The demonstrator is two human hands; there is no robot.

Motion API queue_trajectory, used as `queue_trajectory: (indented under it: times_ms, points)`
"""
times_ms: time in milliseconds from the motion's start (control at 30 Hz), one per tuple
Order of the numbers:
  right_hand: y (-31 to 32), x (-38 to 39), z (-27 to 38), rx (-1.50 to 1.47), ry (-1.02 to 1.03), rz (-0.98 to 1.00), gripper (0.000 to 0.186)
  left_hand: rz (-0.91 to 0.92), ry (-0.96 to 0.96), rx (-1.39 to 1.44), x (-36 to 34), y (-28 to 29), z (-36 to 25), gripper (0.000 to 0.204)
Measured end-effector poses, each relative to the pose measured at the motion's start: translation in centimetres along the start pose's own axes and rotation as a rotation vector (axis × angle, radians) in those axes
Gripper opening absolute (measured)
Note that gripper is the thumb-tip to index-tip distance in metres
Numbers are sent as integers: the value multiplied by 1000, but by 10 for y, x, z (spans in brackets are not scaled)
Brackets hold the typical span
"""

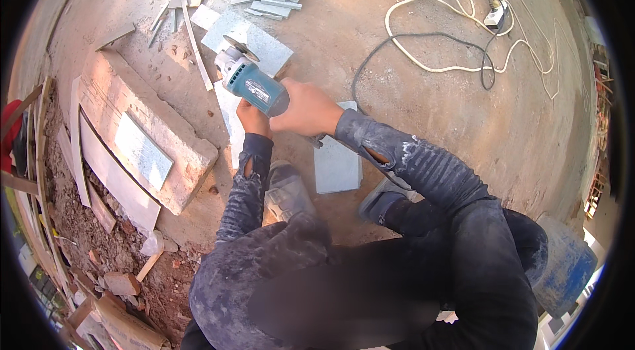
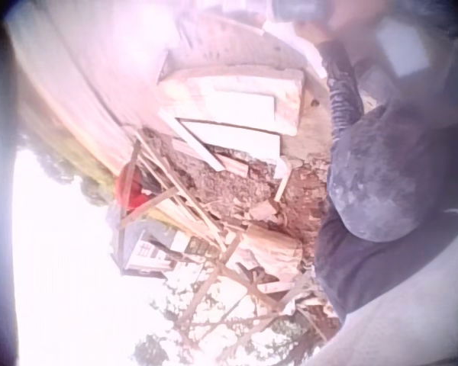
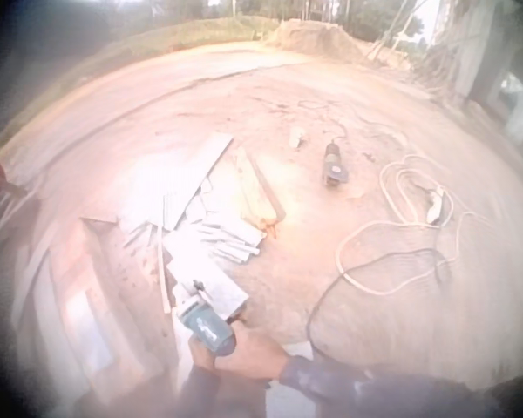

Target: The person shapes stone tiles by hand using a powered angle grinder. The person picks up tiles, positions them on a wooden support, and grinds the edges with the tool.

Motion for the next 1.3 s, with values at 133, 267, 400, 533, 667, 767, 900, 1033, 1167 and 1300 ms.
queue_trajectory:
  times_ms: [133, 267, 400, 533, 667, 767, 900, 1033, 1167, 1300]
  points:
    - [0, 2, -4, 25, -39, 17, 59, 9, 24, 5, -3, 1, 2, 14]
    - [-3, 5, -8, -10, -48, 23, 57, 31, 37, 76, -2, 5, 5, 14]
    - [-4, 9, -10, -3, -20, 17, 56, 12, 50, 21, 5, 0, -2, 14]
    - [-5, 12, -10, 16, -45, 26, 57, 36, 9, 44, 5, -2, -6, 13]
    - [-5, 10, -9, 6, -75, 41, 59, 38, 1, -11, -1, 6, -3, 13]
    - [-10, 2, -5, 23, -83, 31, 61, 25, 13, -61, -8, 18, 3, 14]
    - [-17, -18, 1, -34, -50, 13, 63, 22, 34, -43, -11, 25, 11, 14]
    - [-19, -46, 2, 12, -48, 2, 64, 77, -32, 59, -6, 15, 9, 18]
    - [-10, -62, 4, 98, 6, 19, 65, 107, -36, 87, -8, 10, 7, 22]
    - [6, -44, -1, 147, 43, 55, 62, 114, 46, 111, -4, 2, 2, 22]
Point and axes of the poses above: each hand's wrist, its own x-axis away from the middle knuckle, its own y-axis out of the back of the hand, z = x × y, the point moved 6 cm from there along -x, towards the middle knuckle, and after that the axes turned 3 degrees about y, right-handed, at the moved point
